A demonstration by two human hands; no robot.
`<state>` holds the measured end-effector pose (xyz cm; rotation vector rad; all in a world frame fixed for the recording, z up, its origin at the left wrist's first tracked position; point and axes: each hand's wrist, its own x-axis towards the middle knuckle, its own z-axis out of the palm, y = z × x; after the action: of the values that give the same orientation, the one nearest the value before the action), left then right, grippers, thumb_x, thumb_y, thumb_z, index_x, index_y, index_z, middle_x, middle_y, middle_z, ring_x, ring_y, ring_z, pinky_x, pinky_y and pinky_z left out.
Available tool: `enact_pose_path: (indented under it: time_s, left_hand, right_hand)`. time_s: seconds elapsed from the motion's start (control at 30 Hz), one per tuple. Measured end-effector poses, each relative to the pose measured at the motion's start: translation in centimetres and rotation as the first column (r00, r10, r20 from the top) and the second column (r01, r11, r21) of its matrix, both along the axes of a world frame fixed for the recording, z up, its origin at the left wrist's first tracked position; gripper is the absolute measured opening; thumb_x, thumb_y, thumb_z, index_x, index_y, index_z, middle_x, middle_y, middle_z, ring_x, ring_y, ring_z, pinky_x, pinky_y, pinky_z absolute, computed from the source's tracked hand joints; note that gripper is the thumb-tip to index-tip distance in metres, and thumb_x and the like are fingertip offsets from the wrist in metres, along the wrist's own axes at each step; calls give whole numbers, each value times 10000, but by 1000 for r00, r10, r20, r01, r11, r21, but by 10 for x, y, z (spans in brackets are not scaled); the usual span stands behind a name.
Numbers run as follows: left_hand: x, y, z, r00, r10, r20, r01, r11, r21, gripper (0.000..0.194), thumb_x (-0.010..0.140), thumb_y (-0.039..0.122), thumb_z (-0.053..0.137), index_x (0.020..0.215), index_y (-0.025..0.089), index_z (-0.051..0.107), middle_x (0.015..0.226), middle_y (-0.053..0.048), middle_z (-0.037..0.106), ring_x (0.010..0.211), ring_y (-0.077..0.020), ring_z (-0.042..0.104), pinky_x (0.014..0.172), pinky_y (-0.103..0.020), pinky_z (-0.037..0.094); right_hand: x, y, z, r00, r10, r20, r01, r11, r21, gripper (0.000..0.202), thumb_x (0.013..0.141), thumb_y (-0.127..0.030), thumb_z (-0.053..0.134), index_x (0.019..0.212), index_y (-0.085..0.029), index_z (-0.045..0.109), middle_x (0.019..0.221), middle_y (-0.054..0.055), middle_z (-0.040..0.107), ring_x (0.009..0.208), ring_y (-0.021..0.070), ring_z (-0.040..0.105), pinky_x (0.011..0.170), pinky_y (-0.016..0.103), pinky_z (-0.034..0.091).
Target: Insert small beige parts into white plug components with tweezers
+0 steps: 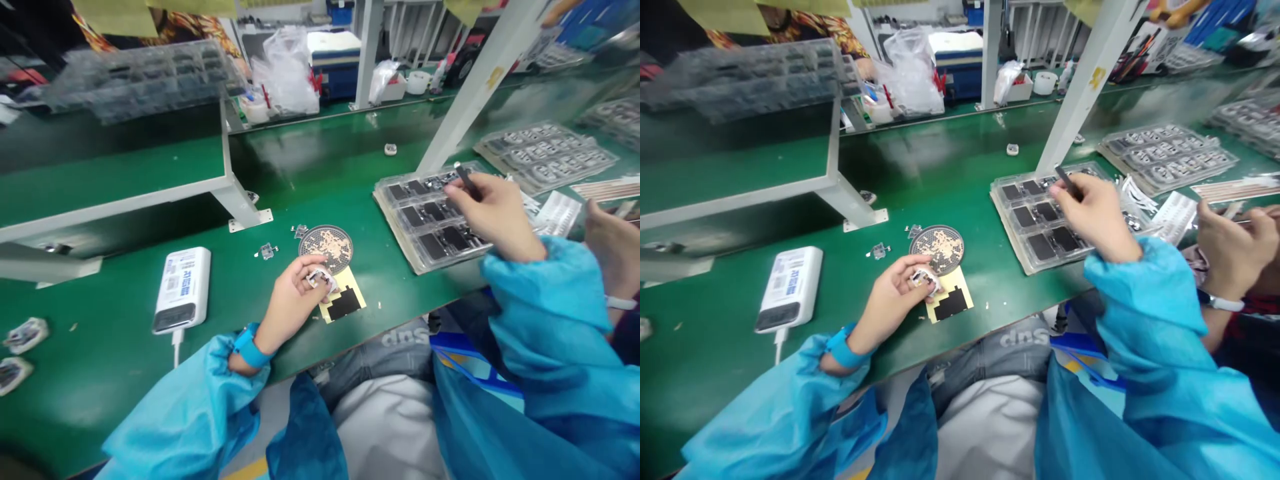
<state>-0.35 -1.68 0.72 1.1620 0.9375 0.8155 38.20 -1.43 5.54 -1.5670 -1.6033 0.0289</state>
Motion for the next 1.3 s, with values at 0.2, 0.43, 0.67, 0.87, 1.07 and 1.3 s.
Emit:
enact_pose_path:
  time_s: [0.2,0.43,0.67,0.87,1.07,1.3]
  left_hand:
    - [-4,3,-5,976,-140,-166,135,990,-36,409,841,412,793,1126,132,707,878,-84,751,696,-171,717,537,-212,552]
    - [-4,4,4,987,-96,-127,97,995,8,386,865,452,770,1059,127,695,793,-65,729,611,-156,702,396,-166,360]
    - [-3,2,3,997,-61,-54,61,998,-1,401,758,454,862,945,120,743,779,-57,740,611,-141,670,575,-247,581]
    - [-7,8,1,999,41,18,-40,999,-28,419,703,436,904,898,106,733,793,-62,747,640,-133,667,607,-242,576]
    - [-11,16,7,992,127,7,-127,992,-25,398,843,493,779,983,121,749,714,-40,706,562,-115,616,463,-193,426]
    - [-17,17,2,985,170,36,-171,985,31,374,953,466,628,1127,170,777,917,-72,708,653,-107,578,482,-191,425]
  right_hand:
    - [71,87,-25,990,76,121,-75,997,-13,329,634,-314,918,541,-191,627,353,-138,363,313,14,216,422,221,285]
    - [80,94,-16,987,99,126,-76,981,-176,289,625,-349,868,573,-158,658,386,-97,502,362,-7,362,473,186,326]
    - [-21,56,4,986,157,-56,-162,982,-96,180,774,-310,840,879,-187,762,758,13,755,618,102,647,552,221,477]
    - [-146,28,11,841,478,-253,-518,846,-127,154,810,-312,805,932,-218,793,846,10,793,689,156,716,593,274,585]
    - [-188,22,-8,726,605,-326,-661,745,-91,207,921,-259,680,1101,-255,782,1009,23,806,811,172,756,715,296,630]
    - [-190,11,-43,546,510,-665,-755,643,-128,277,875,-290,772,1053,-238,567,770,-30,734,685,140,731,626,241,596]
